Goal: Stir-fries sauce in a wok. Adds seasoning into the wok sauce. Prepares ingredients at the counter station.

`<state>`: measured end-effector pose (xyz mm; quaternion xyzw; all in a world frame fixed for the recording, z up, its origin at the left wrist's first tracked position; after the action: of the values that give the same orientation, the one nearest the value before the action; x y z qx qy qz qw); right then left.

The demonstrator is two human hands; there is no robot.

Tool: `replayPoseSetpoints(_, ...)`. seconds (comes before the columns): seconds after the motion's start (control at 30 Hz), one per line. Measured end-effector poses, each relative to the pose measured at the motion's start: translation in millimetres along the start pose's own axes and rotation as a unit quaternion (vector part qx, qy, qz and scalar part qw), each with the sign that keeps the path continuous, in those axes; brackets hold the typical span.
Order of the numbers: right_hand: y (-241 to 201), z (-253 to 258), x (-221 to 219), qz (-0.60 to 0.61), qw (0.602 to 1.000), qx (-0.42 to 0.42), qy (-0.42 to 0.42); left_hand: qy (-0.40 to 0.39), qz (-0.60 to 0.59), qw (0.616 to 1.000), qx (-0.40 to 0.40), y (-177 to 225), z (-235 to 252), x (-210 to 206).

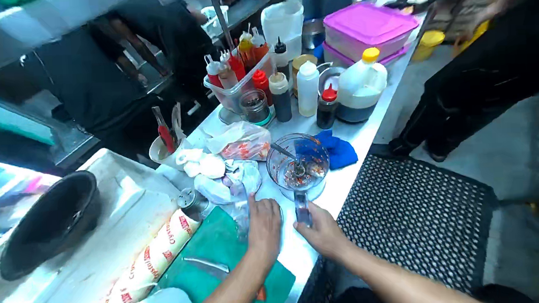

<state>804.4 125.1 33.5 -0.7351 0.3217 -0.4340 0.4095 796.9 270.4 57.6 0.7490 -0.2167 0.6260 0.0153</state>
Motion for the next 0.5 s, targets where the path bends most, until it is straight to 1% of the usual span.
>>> replayPoseSetpoints(0.07, 9.1, 0.2, 25.4, -0.043, 0.998, 0.045, -0.015, -0.003, -0.032, 0.999, 0.031, -10.1, -2.1, 17.7)
replayPoseSetpoints(0.13, 13.1, 3.4, 52.2, -0.067, 0.991, 0.112, -0.014, 0.011, -0.081, 0.994, 0.071, -24.2, -10.8, 43.7)
replayPoseSetpoints(0.2, 15.3, 7.9, 71.7, -0.084, 0.984, 0.153, -0.046, 0.047, -0.133, 0.982, 0.125, -40.1, -30.5, 77.6)
replayPoseSetpoints(0.27, 16.9, 13.4, 79.3, -0.086, 0.976, 0.185, -0.077, 0.104, -0.21, 0.954, 0.188, -57.6, -55.8, 121.9)
replayPoseSetpoints(0.3, 16.9, 16.2, 78.9, -0.082, 0.972, 0.204, -0.088, 0.15, -0.264, 0.927, 0.218, -64.9, -65.8, 145.1)
replayPoseSetpoints(0.33, 15.5, 18.6, 77.5, -0.081, 0.967, 0.217, -0.106, 0.221, -0.327, 0.89, 0.229, -69.7, -71.6, 165.2)
replayPoseSetpoints(0.37, 14.0, 20.6, 76.6, -0.09, 0.962, 0.21, -0.146, 0.302, -0.388, 0.843, 0.219, -70.7, -72.5, 180.9)
replayPoseSetpoints(0.4, 11.1, 22.4, 78.5, -0.105, 0.955, 0.183, -0.209, 0.37, -0.434, 0.797, 0.198, -68.9, -68.5, 192.3)
replayPoseSetpoints(0.43, 5.3, 24.8, 85.8, -0.121, 0.945, 0.151, -0.262, 0.421, -0.463, 0.76, 0.173, -67.2, -61.8, 199.4)
replayPoseSetpoints(0.47, -3.8, 28.7, 100.8, -0.127, 0.944, 0.135, -0.272, 0.462, -0.484, 0.728, 0.152, -67.2, -55.8, 202.7)
replayPoseSetpoints(0.5, -15.5, 36.0, 122.2, -0.115, 0.956, 0.149, -0.227, 0.491, -0.496, 0.704, 0.137, -68.4, -51.4, 203.7)
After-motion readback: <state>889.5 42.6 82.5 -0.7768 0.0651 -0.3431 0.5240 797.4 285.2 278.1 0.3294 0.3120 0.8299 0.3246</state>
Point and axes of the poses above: each hand's wrist, its own z-axis towards the middle knuckle, its own x-axis out of the back of the hand, y = z × x, the point moved 6 cm from there along z, towards the middle knuckle, and after that the axes turned 8 degrees about -x, right-handed, at the moved point
